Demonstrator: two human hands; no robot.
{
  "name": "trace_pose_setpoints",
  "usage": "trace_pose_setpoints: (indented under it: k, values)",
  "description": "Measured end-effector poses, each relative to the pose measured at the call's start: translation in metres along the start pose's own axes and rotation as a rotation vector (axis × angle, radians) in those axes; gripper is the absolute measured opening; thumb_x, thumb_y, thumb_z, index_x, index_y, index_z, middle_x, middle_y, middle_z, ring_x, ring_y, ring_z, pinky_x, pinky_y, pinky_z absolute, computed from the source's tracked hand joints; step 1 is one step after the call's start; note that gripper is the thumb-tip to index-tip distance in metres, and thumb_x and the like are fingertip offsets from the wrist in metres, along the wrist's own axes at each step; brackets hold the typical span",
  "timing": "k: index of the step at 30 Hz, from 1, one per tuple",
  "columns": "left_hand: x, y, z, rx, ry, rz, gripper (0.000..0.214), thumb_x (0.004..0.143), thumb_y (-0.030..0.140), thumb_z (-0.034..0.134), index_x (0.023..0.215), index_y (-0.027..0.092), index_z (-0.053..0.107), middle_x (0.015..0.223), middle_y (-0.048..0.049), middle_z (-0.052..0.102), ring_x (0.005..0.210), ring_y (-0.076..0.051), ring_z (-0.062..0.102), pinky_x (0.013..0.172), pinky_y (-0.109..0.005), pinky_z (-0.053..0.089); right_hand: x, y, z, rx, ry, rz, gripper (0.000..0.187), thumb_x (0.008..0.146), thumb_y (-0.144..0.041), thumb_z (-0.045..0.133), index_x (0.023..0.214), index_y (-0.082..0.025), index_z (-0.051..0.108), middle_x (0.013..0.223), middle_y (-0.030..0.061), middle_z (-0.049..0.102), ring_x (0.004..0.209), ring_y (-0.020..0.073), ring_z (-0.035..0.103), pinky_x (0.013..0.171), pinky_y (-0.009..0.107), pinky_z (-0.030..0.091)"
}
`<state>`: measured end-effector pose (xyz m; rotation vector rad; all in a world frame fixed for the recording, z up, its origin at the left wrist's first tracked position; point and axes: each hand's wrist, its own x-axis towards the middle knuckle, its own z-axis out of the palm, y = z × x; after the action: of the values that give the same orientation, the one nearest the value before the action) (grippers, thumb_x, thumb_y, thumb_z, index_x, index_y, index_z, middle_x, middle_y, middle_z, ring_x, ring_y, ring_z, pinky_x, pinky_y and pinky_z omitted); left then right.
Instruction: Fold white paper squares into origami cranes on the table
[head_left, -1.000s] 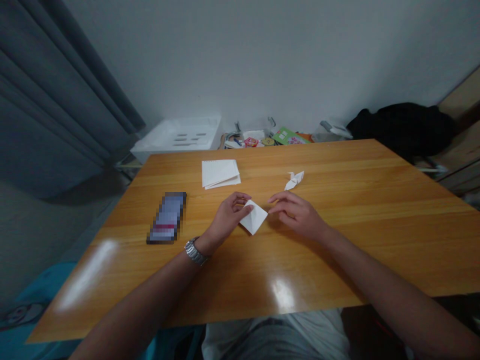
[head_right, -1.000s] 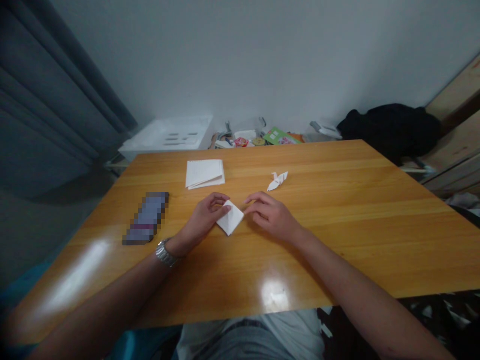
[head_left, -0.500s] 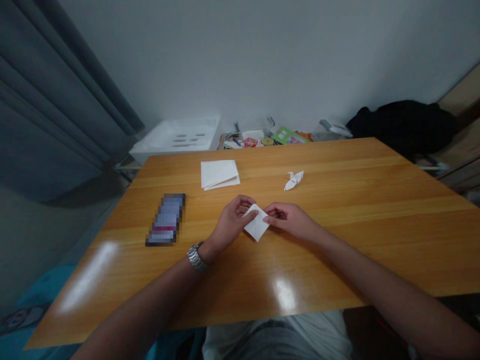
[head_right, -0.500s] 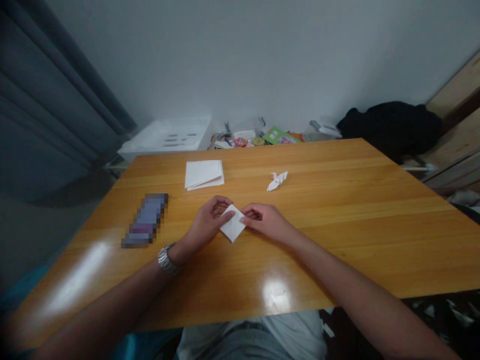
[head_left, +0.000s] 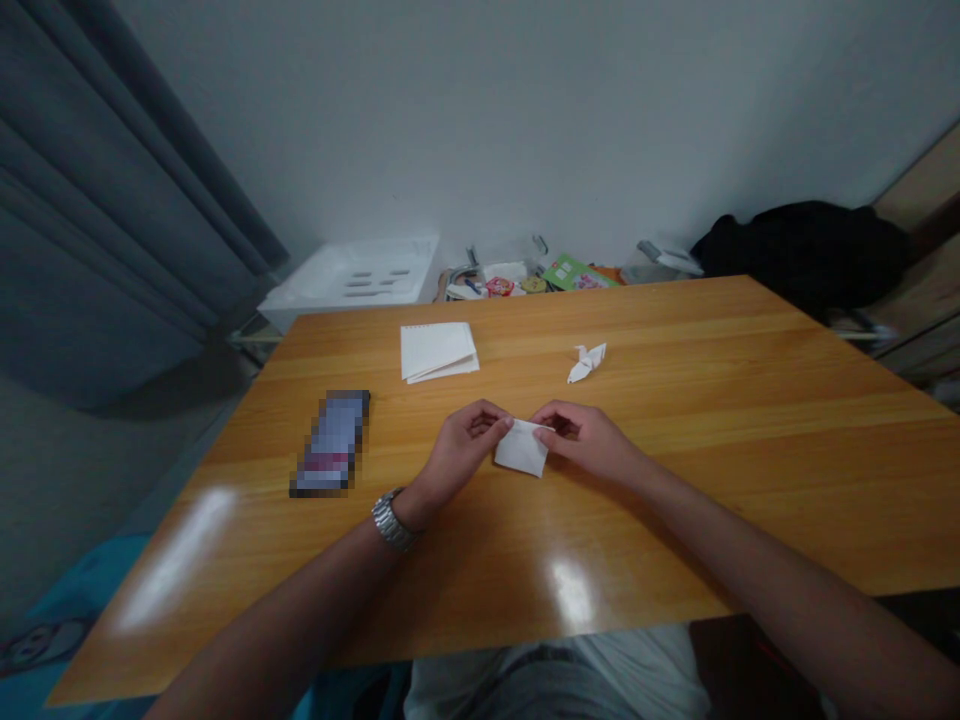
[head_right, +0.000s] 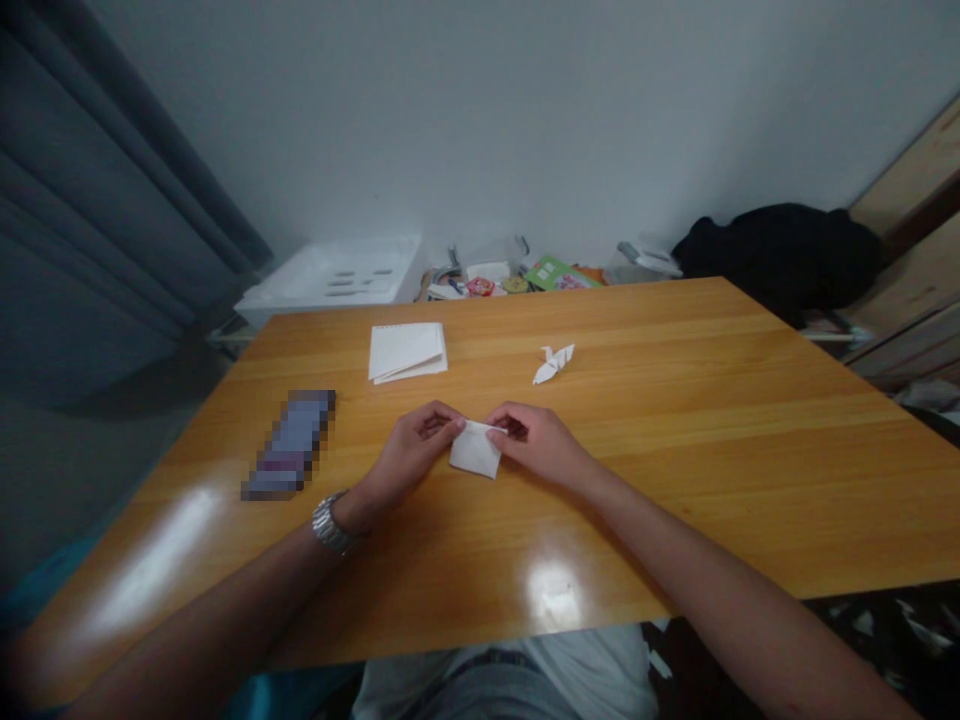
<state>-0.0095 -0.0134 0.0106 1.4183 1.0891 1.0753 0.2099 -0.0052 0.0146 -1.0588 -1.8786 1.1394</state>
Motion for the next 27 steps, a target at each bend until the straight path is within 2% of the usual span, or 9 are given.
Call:
trace_pose_setpoints:
  k: [8, 27]
  values:
    - [-0.005, 0.006, 0.003, 0.035, -0.047, 0.019, 0.028, 0.086, 0.042, 0.071, 0.087, 0.015, 0.067, 0.083, -0.0050, 0.070, 0.076, -0.016, 0.064, 0.069, -0.026, 0.050, -0.001, -0.002, 0.008, 0.021, -0.039, -0.011, 0.023, 0.092, -0.040, 0.063, 0.099, -0.018, 0.069, 0.093, 0.0048, 0.072, 0.082, 0.0185, 0.064, 0.075, 0.030, 0.050]
    - [-0.009, 0.010, 0.005, 0.174, -0.101, 0.035, 0.029, 0.091, 0.044, 0.064, 0.089, 0.016, 0.068, 0.080, -0.0047, 0.070, 0.073, -0.016, 0.063, 0.063, -0.024, 0.047, -0.001, -0.001, 0.008, 0.011, -0.024, 0.025, 0.022, 0.090, -0.039, 0.065, 0.085, -0.018, 0.070, 0.082, 0.0032, 0.073, 0.076, 0.0181, 0.065, 0.070, 0.029, 0.049]
